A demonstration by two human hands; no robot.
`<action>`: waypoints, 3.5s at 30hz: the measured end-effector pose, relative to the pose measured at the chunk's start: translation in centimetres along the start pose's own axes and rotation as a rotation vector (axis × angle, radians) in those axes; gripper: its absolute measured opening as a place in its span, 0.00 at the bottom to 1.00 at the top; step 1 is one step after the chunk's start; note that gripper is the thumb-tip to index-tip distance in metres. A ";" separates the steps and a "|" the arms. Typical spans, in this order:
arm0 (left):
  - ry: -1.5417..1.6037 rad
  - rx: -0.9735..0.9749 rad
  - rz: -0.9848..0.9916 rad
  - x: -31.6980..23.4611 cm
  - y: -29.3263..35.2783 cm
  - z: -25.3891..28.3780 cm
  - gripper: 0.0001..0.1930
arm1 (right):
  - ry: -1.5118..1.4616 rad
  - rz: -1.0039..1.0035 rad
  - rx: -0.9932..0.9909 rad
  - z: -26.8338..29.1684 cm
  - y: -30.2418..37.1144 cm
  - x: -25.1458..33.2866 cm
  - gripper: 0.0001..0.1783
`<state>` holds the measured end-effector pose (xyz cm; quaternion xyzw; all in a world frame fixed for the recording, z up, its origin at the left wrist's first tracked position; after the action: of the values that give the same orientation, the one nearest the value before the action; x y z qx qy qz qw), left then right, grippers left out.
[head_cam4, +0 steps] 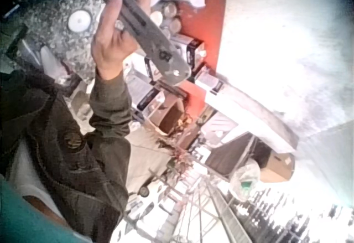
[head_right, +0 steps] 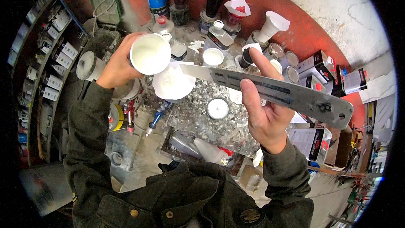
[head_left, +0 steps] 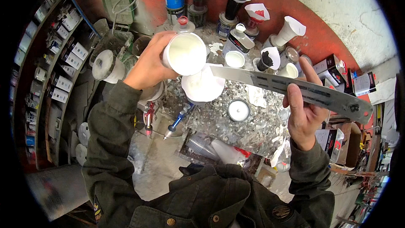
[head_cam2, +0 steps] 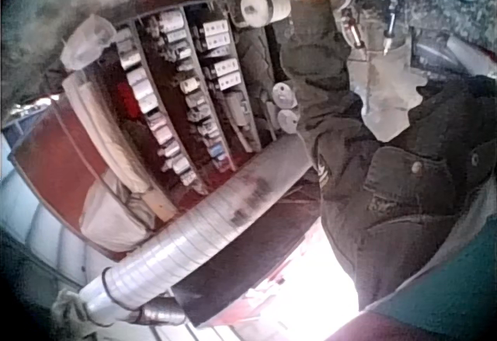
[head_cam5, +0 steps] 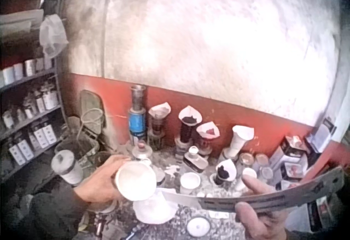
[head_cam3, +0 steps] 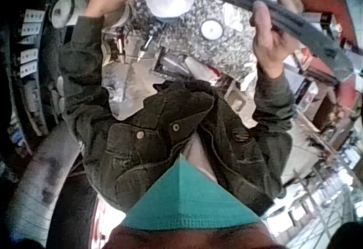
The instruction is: The person pours a white liquid from a metal can into a white plastic cup and stirs it with a metal ruler. They repeat this process, adding more liquid and stirring, then pour the mixture into a larger white container.
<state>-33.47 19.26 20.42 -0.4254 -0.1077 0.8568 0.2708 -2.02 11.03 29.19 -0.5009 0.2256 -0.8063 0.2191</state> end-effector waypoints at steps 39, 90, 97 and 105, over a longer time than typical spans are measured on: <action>-0.122 -0.054 0.020 0.0 1.1 -0.2 0.44 | -0.046 -0.113 -0.016 -0.9 0.2 0.5 0.27; -0.549 -0.068 -0.081 -4.3 0.1 0.4 0.34 | -0.008 -0.093 0.041 -0.3 1.2 0.3 0.21; -0.250 -0.052 0.014 -2.4 0.0 0.2 0.41 | -0.024 -0.119 0.055 -0.4 1.5 -0.2 0.20; -0.080 -0.045 0.027 -1.2 0.2 0.3 0.45 | -0.065 -0.122 0.059 -0.8 1.3 0.1 0.22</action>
<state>-33.21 18.38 21.35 -0.3983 -0.1320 0.8741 0.2448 -2.63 10.08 28.21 -0.5328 0.1638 -0.8078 0.1916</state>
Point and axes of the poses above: each hand's wrist, its own y-axis away from the middle knuckle, its own z-axis out of the back of the hand, x = y × z, the point moved 9 cm from there along -y, towards the middle knuckle, and after that the axes turned 5 degrees about -z, right-handed, at the moved point
